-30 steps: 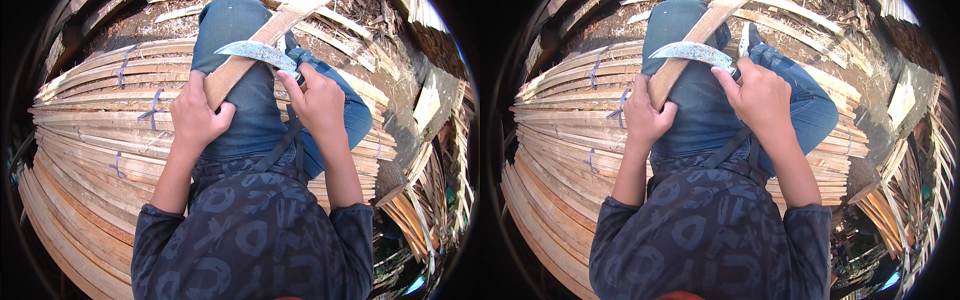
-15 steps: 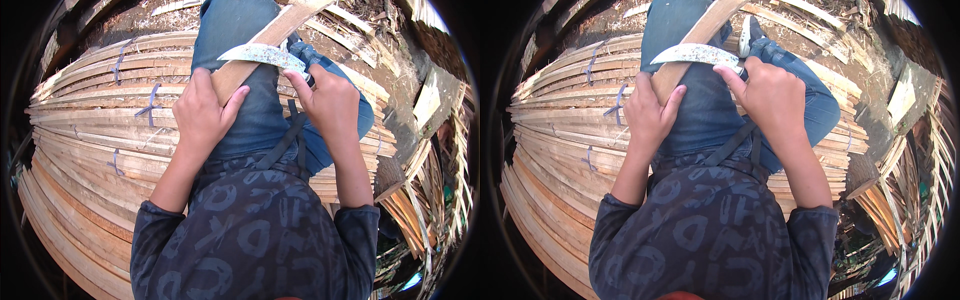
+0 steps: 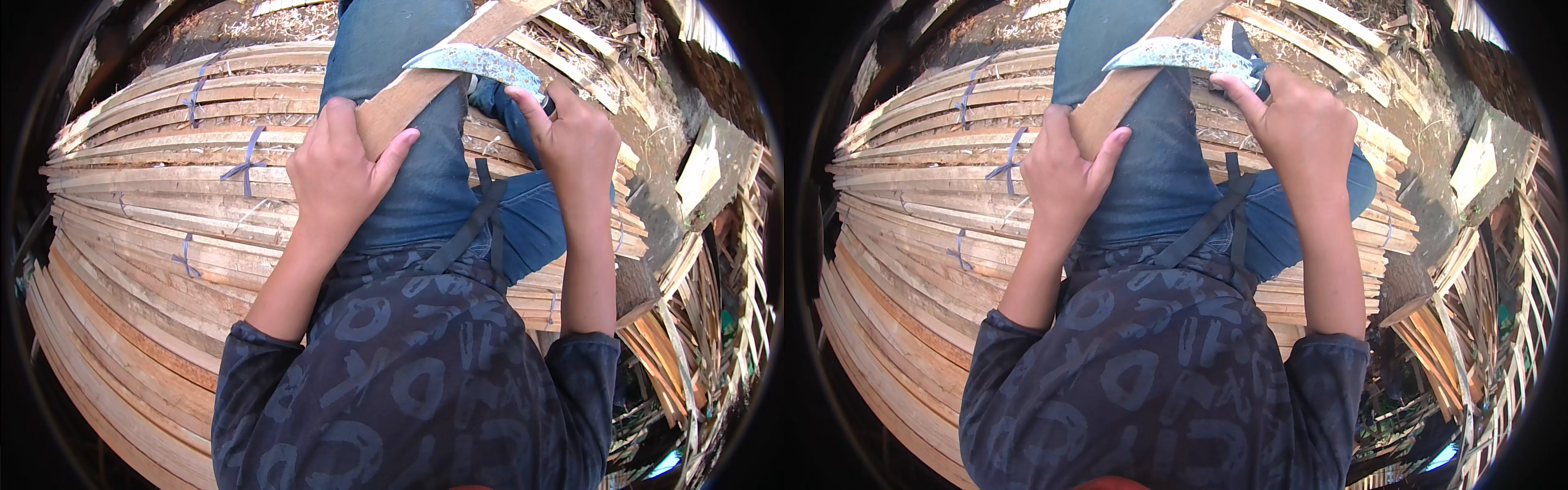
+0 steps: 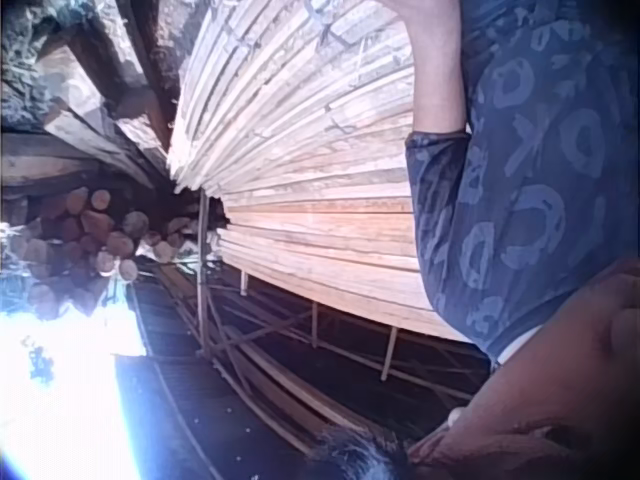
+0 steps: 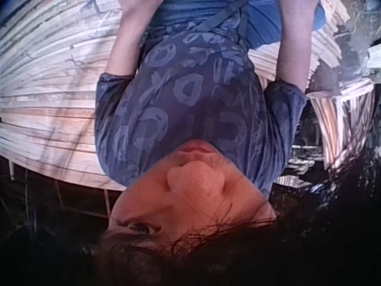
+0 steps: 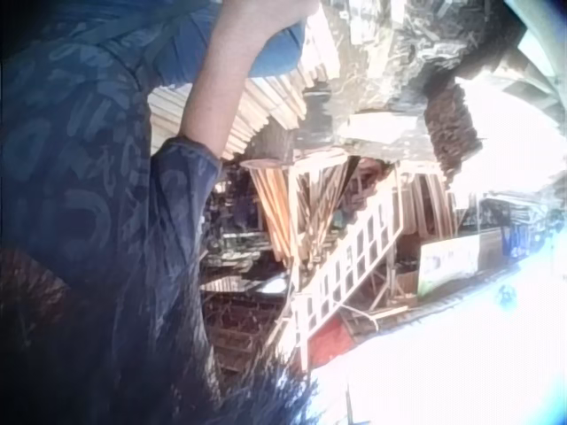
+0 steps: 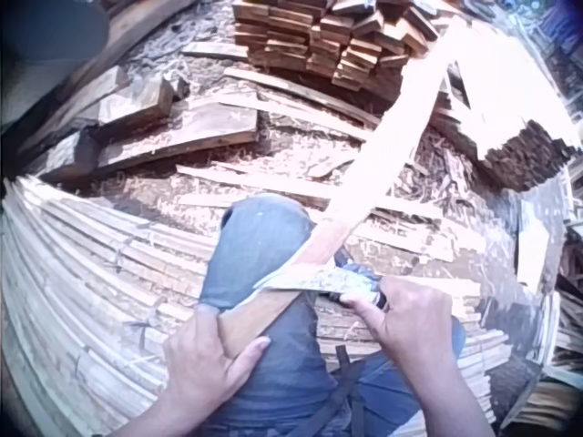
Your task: The person sits on the ground and uses a curved knife to shave thin strips from a long piece of wood held against their leg. They repeatedly scrape the blade along the wood's length to remove material, with wood shavings falling to the ground.
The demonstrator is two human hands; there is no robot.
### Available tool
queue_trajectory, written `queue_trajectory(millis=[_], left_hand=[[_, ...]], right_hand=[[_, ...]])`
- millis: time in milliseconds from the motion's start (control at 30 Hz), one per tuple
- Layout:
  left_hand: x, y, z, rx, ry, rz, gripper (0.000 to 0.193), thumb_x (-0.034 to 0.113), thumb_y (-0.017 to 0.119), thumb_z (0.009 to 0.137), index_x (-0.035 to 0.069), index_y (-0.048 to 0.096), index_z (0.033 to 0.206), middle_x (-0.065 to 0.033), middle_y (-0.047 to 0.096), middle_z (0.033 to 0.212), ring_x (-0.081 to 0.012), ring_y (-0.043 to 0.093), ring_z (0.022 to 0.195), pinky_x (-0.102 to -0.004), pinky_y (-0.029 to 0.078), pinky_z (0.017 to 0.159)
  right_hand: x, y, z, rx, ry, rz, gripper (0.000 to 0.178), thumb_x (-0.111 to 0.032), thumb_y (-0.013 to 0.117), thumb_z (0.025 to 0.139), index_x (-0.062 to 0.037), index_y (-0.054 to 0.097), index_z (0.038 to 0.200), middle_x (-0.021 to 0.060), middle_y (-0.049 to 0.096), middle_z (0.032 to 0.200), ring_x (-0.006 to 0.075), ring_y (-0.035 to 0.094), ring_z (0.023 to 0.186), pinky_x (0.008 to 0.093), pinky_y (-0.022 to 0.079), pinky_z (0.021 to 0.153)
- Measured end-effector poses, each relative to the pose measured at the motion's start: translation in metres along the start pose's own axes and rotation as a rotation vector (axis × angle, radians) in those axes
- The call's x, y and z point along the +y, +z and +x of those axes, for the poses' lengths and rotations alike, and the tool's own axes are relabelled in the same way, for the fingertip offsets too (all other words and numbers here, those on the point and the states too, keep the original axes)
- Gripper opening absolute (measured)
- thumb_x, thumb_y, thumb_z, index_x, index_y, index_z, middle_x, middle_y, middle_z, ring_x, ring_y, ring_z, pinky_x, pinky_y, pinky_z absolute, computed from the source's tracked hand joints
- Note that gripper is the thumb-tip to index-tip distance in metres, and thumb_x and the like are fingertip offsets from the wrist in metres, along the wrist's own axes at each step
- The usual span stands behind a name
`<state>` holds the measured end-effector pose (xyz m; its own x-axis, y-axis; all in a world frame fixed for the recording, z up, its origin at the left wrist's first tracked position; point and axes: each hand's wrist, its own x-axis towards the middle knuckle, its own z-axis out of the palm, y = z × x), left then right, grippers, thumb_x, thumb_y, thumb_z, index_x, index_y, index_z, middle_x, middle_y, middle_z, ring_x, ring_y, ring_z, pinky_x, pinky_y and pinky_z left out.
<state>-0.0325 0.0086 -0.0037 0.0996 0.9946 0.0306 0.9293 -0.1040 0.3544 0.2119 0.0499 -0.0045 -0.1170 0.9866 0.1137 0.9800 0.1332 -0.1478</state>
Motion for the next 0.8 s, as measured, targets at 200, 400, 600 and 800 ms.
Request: queue_trajectory(millis=[200,400,600,800], left_hand=[[0.000,0.001,-0.001,0.018,0.008,-0.016,0.056,0.055,0.070,0.079,0.004,0.048,0.085,-0.0109,0.055,0.068,-0.0283,0.060,0.058,-0.0373,0.045,0.046],[0.001,0.001,0.000,0.035,0.023,-0.048,0.055,0.054,0.070,0.079,0.004,0.048,0.084,-0.0111,0.055,0.068,-0.0283,0.060,0.059,-0.0375,0.046,0.047],[0.001,0.001,-0.002,0.030,0.001,-0.051,0.054,0.053,0.070,0.080,0.004,0.048,0.084,-0.0117,0.056,0.068,-0.0292,0.062,0.060,-0.0381,0.047,0.048],[-0.006,0.001,-0.002,0.011,-0.029,-0.067,0.056,0.054,0.070,0.080,0.003,0.048,0.086,-0.0136,0.057,0.069,-0.0313,0.062,0.060,-0.0393,0.047,0.049]], right_hand=[[0.019,0.004,0.007,0.003,0.058,-0.058,0.064,-0.068,0.054,0.084,-0.0071,0.061,0.066,0.0112,0.057,0.052,0.0310,0.060,0.050,0.0380,0.045,0.043],[0.050,0.008,0.020,-0.029,0.149,-0.083,0.066,-0.069,0.049,0.086,-0.0061,0.066,0.075,0.0152,0.060,0.058,0.0363,0.063,0.060,0.0433,0.048,0.051],[0.071,0.005,0.034,-0.042,0.476,0.034,0.068,-0.070,0.048,0.087,-0.0054,0.070,0.085,0.0212,0.067,0.076,0.0387,0.066,0.077,0.0460,0.050,0.067],[0.175,-0.011,0.025,-0.013,0.801,0.096,0.075,-0.066,0.048,0.091,0.0057,0.061,0.073,0.0130,0.055,0.061,0.0237,0.052,0.062,0.0385,0.045,0.067]])
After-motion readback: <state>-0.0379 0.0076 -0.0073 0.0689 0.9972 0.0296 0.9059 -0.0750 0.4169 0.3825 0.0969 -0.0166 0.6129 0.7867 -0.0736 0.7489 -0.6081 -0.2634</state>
